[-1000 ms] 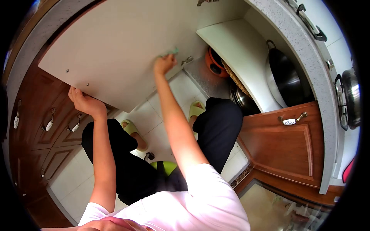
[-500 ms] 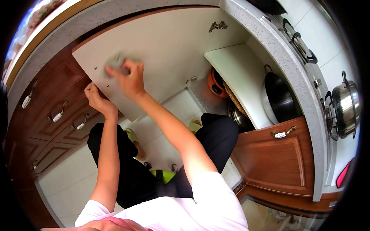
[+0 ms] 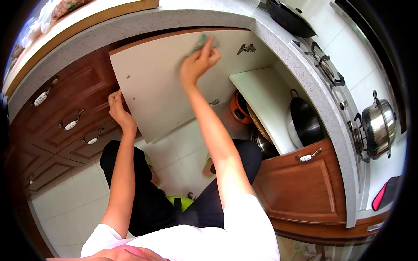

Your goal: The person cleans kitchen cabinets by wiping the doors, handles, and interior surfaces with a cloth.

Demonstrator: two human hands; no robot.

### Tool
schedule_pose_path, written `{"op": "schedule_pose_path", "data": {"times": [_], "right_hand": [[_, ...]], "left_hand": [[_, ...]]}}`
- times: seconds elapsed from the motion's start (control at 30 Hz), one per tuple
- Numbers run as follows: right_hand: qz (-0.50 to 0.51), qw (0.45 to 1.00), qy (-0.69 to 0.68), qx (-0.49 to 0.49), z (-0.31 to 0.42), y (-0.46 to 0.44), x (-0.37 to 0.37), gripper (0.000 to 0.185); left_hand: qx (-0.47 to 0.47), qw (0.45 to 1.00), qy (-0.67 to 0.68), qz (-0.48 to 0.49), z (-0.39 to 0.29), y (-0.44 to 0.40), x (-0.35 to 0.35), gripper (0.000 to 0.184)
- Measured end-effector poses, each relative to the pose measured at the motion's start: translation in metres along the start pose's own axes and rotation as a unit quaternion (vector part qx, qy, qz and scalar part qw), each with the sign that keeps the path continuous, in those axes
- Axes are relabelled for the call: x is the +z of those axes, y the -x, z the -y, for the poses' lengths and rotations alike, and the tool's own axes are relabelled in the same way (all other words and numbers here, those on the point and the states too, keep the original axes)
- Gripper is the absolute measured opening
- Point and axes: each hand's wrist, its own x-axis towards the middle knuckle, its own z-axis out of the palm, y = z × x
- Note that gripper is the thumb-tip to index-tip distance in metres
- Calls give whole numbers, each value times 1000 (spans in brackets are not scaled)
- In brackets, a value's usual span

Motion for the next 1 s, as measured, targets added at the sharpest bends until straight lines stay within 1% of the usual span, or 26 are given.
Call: {"op": "schedule_pose_path", "data": {"times": [0.1, 0.17, 0.23, 0.27, 0.3, 0.33, 0.4, 0.43, 0.47, 0.53, 0.57, 0.67, 0.7, 0.8, 0.87, 0.93, 1.0], "right_hand": [[70, 988, -64, -121, 62, 27, 1, 61], [156, 973, -95, -143, 82, 54, -4, 52], [229, 944, -104, -215, 83, 78, -16, 39], [369, 899, -82, -222, 76, 82, -26, 33], [499, 835, -58, -223, 66, 87, -36, 27], [483, 835, -72, -254, 55, 98, -44, 27], [445, 831, -93, -320, 37, 110, -58, 27], [462, 831, -118, -287, 33, 111, -58, 32], [423, 847, -107, -303, 28, 112, -54, 33], [346, 875, -83, -330, 44, 101, -47, 36], [376, 879, -95, -278, 43, 94, -30, 38], [177, 954, -72, -231, 60, 42, -14, 41], [141, 969, -48, -197, 51, 29, -10, 43], [26, 993, 0, -114, 1, -13, -1, 51], [-2, 999, 44, -3, -50, -31, -5, 56], [-14, 988, 60, 144, -101, -27, -15, 56], [72, 948, 198, 237, -156, 3, -27, 57]], "left_hand": [[3, 1000, 2, -13, 0, 0, 2, 43], [6, 1000, 4, -16, -1, -1, 4, 43], [1, 1000, 9, -16, -7, -1, 4, 43], [29, 999, -21, -23, -11, 0, 4, 43], [58, 997, -49, -27, -19, 1, 5, 43], [88, 993, -75, -31, -24, 1, 7, 44], [143, 983, -89, -77, -27, 5, 13, 49], [170, 976, -94, -98, -28, 8, 16, 53], [208, 969, -106, -83, -28, 10, 20, 55], [280, 949, -133, -51, -28, 17, 24, 61], [287, 945, -154, -32, -25, 23, 26, 60], [340, 918, -193, 64, -26, 30, 33, 60], [360, 910, -194, 74, -27, 30, 36, 57], [358, 906, -187, 125, -29, 28, 44, 52], [347, 904, -192, 159, -31, 26, 48, 48], [343, 899, -197, 188, -28, 28, 54, 46], [350, 891, -200, 209, -21, 28, 61, 44]]}}
